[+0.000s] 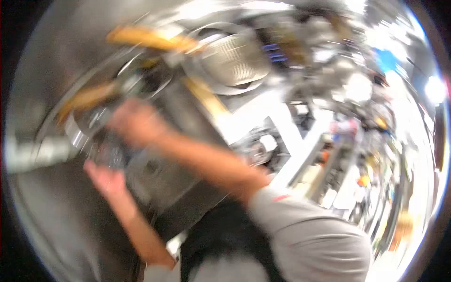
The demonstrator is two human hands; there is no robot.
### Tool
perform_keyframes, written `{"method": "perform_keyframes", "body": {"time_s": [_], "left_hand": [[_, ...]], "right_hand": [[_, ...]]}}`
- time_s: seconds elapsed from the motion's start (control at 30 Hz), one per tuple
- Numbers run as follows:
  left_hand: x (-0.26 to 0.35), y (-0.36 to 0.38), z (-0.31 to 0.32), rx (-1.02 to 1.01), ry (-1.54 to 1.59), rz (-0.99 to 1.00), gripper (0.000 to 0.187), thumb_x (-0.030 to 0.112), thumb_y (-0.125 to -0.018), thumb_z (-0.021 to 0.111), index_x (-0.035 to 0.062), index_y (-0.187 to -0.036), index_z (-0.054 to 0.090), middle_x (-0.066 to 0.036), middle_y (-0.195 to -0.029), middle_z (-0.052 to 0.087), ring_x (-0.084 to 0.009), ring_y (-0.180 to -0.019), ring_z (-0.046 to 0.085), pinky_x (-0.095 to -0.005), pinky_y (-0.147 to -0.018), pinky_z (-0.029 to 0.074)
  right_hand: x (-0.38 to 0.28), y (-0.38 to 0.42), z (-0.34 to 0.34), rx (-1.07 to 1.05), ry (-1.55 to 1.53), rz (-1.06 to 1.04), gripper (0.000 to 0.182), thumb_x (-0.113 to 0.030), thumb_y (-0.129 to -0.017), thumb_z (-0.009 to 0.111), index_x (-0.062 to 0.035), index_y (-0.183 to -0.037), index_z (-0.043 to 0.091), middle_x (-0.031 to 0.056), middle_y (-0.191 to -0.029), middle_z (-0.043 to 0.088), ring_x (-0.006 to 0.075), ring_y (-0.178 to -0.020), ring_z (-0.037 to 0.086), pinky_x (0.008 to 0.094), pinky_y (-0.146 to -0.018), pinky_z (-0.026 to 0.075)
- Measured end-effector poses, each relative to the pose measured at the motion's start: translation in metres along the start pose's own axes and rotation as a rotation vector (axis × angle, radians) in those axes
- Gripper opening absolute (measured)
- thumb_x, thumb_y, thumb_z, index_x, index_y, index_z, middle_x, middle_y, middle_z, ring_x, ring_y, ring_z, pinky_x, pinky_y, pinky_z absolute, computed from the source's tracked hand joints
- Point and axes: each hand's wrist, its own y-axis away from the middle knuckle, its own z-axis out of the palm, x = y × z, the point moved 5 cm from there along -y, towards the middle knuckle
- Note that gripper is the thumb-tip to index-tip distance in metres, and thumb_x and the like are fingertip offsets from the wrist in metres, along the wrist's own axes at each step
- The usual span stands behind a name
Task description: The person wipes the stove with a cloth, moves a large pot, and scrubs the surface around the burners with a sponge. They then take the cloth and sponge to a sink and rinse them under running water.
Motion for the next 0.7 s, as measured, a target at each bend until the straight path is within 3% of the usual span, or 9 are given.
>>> {"method": "perform_keyframes", "body": {"time_s": [0.07,0.1,0.2,0.27,0.37,0.4,0.53,0.63,0.7], "left_hand": [[-0.032,-0.007,0.026,-0.067,-0.238,-0.075,0.064,0.042,-0.095,0.060,0.0034,-0.144,0.045,-0.020,-0.146,0.049,-0.0342,-0.132,0.050,-0.0509,-0.107,0.042],[-0.044,-0.013,0.025,-0.001,-0.309,-0.099,0.064,0.042,-0.095,0.060,0.0035,-0.143,0.046,-0.019,-0.145,0.050,-0.0337,-0.131,0.050,-0.0504,-0.107,0.042],[-0.062,-0.014,0.029,0.131,-0.440,-0.144,0.061,0.041,-0.095,0.059,0.0038,-0.142,0.048,-0.017,-0.143,0.052,-0.0323,-0.129,0.052,-0.0489,-0.107,0.042],[-0.065,-0.018,0.024,0.200,-0.494,-0.174,0.060,0.041,-0.095,0.059,0.0039,-0.141,0.049,-0.016,-0.142,0.053,-0.0313,-0.128,0.053,-0.0480,-0.107,0.042],[-0.068,-0.017,0.016,0.289,-0.541,-0.193,0.058,0.040,-0.096,0.059,0.0042,-0.140,0.050,-0.014,-0.139,0.055,-0.0298,-0.126,0.054,-0.0465,-0.107,0.042],[-0.068,-0.016,0.015,0.315,-0.560,-0.191,0.057,0.040,-0.096,0.059,0.0043,-0.140,0.051,-0.013,-0.139,0.056,-0.0294,-0.125,0.055,-0.0460,-0.106,0.043],[-0.070,0.004,0.034,0.468,-0.626,-0.146,0.054,0.039,-0.096,0.059,0.0046,-0.138,0.053,-0.010,-0.136,0.059,-0.0274,-0.122,0.057,-0.0441,-0.106,0.043],[-0.057,-0.011,0.006,0.457,-0.606,-0.220,0.052,0.038,-0.097,0.059,0.0043,-0.137,0.055,-0.009,-0.136,0.059,-0.0262,-0.122,0.057,-0.0427,-0.107,0.042],[-0.045,-0.052,-0.046,0.374,-0.550,-0.372,0.052,0.037,-0.097,0.060,0.0035,-0.137,0.055,-0.009,-0.139,0.057,-0.0256,-0.124,0.056,-0.0419,-0.109,0.040]], "right_hand": [[-0.037,0.004,0.050,-0.617,-0.612,0.652,0.034,-0.035,-0.085,0.061,-0.0060,-0.101,0.068,0.0226,-0.104,0.068,0.0395,-0.109,0.062,0.0541,-0.090,0.049],[-0.064,0.019,0.067,-0.656,-0.540,0.612,0.034,-0.034,-0.086,0.059,-0.0057,-0.102,0.068,0.0225,-0.109,0.066,0.0389,-0.110,0.062,0.0525,-0.091,0.049],[-0.103,0.053,0.111,-0.107,-0.024,0.683,0.034,-0.030,-0.089,0.053,-0.0048,-0.106,0.069,0.0222,-0.127,0.060,0.0371,-0.114,0.060,0.0478,-0.094,0.050],[-0.069,0.028,0.059,-0.751,-0.407,0.477,0.029,-0.029,-0.086,0.057,-0.0056,-0.088,0.073,0.0191,-0.104,0.071,0.0347,-0.101,0.066,0.0447,-0.085,0.052],[-0.043,0.031,0.051,-0.255,-0.109,0.835,0.032,-0.034,-0.079,0.062,-0.0053,-0.072,0.073,0.0141,-0.073,0.069,0.0337,-0.070,0.067,0.0454,-0.068,0.053],[-0.048,0.034,0.067,-0.512,-0.309,0.571,0.029,-0.033,-0.078,0.063,-0.0064,-0.073,0.074,0.0158,-0.075,0.069,0.0340,-0.074,0.068,0.0458,-0.069,0.053],[-0.037,0.039,0.082,-0.618,-0.333,0.625,0.034,-0.038,-0.086,0.060,-0.0070,-0.088,0.074,0.0164,-0.088,0.069,0.0332,-0.094,0.066,0.0443,-0.086,0.051],[0.019,0.045,0.080,-0.445,-0.385,1.017,0.051,-0.052,-0.096,0.052,-0.0057,-0.105,0.073,0.0196,-0.105,0.069,0.0327,-0.104,0.064,0.0451,-0.095,0.047],[0.023,0.054,0.072,-0.484,-0.935,1.155,0.064,-0.061,-0.098,0.044,-0.0049,-0.113,0.071,0.0203,-0.115,0.067,0.0323,-0.109,0.061,0.0447,-0.100,0.045]]}}
